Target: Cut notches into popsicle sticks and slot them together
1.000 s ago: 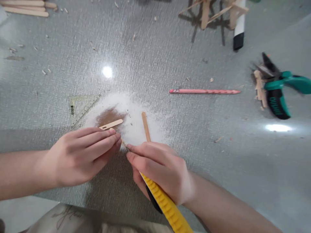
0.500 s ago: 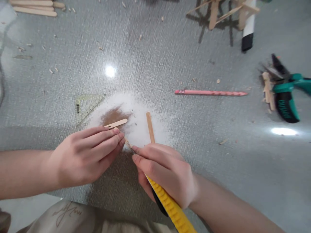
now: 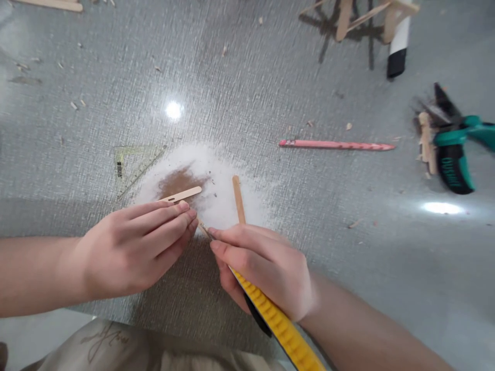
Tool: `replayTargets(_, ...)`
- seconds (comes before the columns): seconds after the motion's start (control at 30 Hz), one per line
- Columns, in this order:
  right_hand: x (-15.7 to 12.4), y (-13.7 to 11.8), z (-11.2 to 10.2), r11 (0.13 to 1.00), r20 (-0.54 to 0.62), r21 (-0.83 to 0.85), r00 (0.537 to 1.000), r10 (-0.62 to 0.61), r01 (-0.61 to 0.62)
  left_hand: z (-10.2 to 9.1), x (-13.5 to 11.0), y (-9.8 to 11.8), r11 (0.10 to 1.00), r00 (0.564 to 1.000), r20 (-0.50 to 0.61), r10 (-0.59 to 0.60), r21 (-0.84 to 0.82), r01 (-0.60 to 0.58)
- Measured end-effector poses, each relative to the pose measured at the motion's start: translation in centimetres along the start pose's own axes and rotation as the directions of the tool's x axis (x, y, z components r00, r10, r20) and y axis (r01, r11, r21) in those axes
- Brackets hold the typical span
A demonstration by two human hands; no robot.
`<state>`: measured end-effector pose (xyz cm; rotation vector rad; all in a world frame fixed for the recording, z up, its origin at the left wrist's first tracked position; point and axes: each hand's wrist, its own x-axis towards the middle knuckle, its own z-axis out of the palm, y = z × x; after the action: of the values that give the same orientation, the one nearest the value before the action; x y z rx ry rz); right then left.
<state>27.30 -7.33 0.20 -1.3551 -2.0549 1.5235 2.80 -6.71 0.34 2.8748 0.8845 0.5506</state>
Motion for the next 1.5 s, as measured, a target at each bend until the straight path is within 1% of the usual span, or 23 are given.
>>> replayTargets(0.07,-0.1,-0.1,0.1,0.999,0.001,-0.043,1.0,0.0,0.0,0.0,0.0,-0.1,1.0,1.0,-0.007,0.0,-0.005,0.0)
replayTargets(0.1,-0.2,-0.1,0.1,0.996,-0.025,-0.088,0.999,-0.021,0.019,0.0,0.0,-0.1,1.0,1.0,-0.012,0.003,-0.011,-0.003)
replayTargets(0.2,-0.6,-0.1,0.2,0.972,-0.133,-0.216,0.984,-0.12,0.089,0.1,-0.1,-0.1,1.0,1.0,-0.008,0.02,-0.021,-0.02)
replayTargets(0.23,-0.7,-0.1,0.2,0.962,-0.147,-0.245,0.976,-0.163,0.124,0.2,-0.1,0.0,1.0,1.0,-0.003,0.022,-0.02,-0.022)
replayTargets(0.3,-0.7,-0.3,0.3,0.934,-0.126,-0.28,0.956,-0.264,0.221,0.2,-0.2,0.1,1.0,1.0,0.0,0.012,-0.022,-0.012)
replayTargets(0.37,-0.6,-0.4,0.4,0.895,-0.072,-0.295,0.926,-0.372,0.336,0.3,-0.2,0.3,0.999,0.999,-0.02,-0.032,-0.045,0.031)
replayTargets(0.43,-0.5,-0.5,0.5,0.876,-0.03,-0.28,0.908,-0.417,0.393,0.3,-0.2,0.4,0.995,0.997,-0.043,-0.07,-0.069,0.067)
replayTargets(0.5,-0.5,-0.4,0.5,0.879,-0.023,-0.27,0.91,-0.414,0.393,0.3,-0.3,0.4,0.995,0.996,-0.049,-0.074,-0.076,0.07)
replayTargets(0.67,-0.8,0.4,0.2,0.893,-0.053,-0.253,0.917,-0.396,0.372,0.2,-0.1,0.0,0.998,1.0,-0.008,-0.01,-0.063,0.009)
replayTargets(0.73,-0.7,0.7,0.0,0.915,-0.056,-0.228,0.934,-0.353,0.332,0.1,-0.1,-0.1,0.999,1.0,-0.006,0.006,-0.052,-0.007)
replayTargets(0.83,-0.3,0.8,-0.2,0.95,-0.035,-0.205,0.968,-0.248,0.236,0.1,-0.1,-0.1,0.999,1.0,-0.006,0.01,-0.041,-0.01)
replayTargets(0.87,-0.2,0.8,-0.3,0.954,-0.03,-0.202,0.972,-0.234,0.223,0.0,-0.1,-0.1,0.999,1.0,-0.004,0.011,-0.042,-0.011)
replayTargets(0.97,0.0,0.5,-0.1,0.945,-0.042,-0.195,0.961,-0.275,0.262,0.0,-0.2,0.0,0.999,1.0,-0.004,0.009,-0.046,-0.009)
replayTargets(1.13,0.2,-0.1,0.2,0.89,-0.085,-0.234,0.903,-0.42,0.392,0.0,-0.1,-0.1,0.999,1.0,0.002,0.013,-0.033,-0.013)
replayTargets(1.2,0.3,-0.1,0.2,0.883,-0.085,-0.244,0.899,-0.431,0.4,0.0,0.0,-0.1,0.999,1.0,0.004,0.015,-0.037,-0.015)
replayTargets(1.27,0.2,0.0,0.2,0.9,-0.079,-0.235,0.916,-0.394,0.367,-0.1,0.0,-0.1,0.999,1.0,-0.004,0.018,-0.044,-0.018)
replayTargets(1.37,-0.1,0.2,0.2,0.94,-0.046,-0.166,0.95,-0.308,0.297,-0.1,0.0,-0.1,0.999,1.0,-0.02,0.01,-0.05,-0.011)
replayTargets(1.5,-0.3,0.3,0.3,0.975,-0.011,-0.089,0.978,-0.207,0.206,0.0,0.0,-0.1,0.999,1.0,-0.009,0.012,-0.047,-0.012)
